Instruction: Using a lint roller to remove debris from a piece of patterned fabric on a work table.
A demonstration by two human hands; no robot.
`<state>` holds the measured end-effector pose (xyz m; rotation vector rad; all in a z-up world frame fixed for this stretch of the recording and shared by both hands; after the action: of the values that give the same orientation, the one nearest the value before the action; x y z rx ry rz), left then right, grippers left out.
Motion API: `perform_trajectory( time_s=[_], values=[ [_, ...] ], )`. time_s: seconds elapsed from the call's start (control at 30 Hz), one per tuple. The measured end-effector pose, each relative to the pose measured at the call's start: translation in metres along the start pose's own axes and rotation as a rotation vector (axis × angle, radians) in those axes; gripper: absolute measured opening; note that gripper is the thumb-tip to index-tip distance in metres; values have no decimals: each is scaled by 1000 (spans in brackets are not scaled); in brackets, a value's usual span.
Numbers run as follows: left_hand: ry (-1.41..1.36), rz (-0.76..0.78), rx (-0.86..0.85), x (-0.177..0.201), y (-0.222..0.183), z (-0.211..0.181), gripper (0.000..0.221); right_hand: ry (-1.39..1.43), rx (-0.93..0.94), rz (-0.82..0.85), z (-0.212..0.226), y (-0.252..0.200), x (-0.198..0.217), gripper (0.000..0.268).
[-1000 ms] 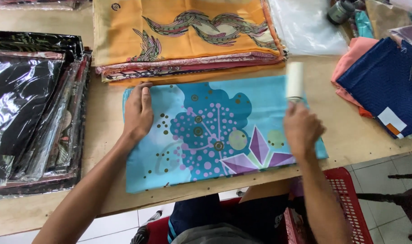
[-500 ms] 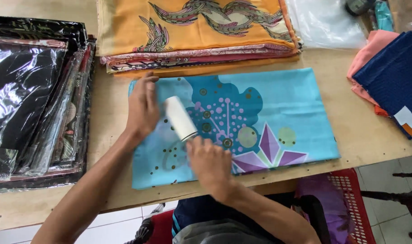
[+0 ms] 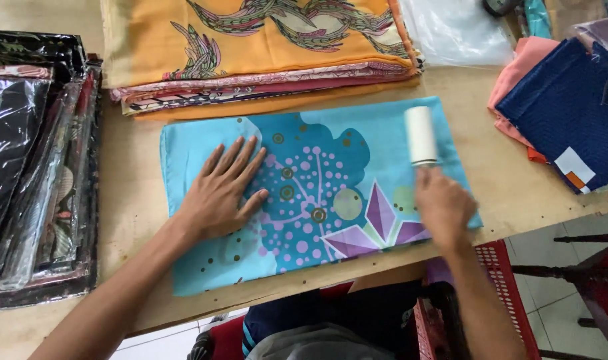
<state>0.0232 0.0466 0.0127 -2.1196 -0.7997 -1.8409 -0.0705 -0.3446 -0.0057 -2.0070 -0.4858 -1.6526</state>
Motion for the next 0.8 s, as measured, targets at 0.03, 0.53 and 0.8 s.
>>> perform_trajectory(
  time_s=[0.03,0.53,0.8],
  values=[
    [1,0,2,0,0,1,72,1,2,0,-17,18,-9,62],
    [-148,-92,-135,20,26,-42,69,107,106,-148,-8,-86,38,55],
    [-340,-64,-117,12,16,-41,87,112,667,-97,73,-209,-7,30]
  ],
)
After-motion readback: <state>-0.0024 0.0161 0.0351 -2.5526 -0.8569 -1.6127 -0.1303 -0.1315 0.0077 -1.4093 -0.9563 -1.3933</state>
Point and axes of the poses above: each hand's wrist, its own y-axis towards the middle knuckle, its own x-axis out of the back of the hand, z = x × y, the point moved 9 cm from there along y, towards the middle knuckle, and after that the axes turned 15 degrees about -x, right-handed, at the moved point
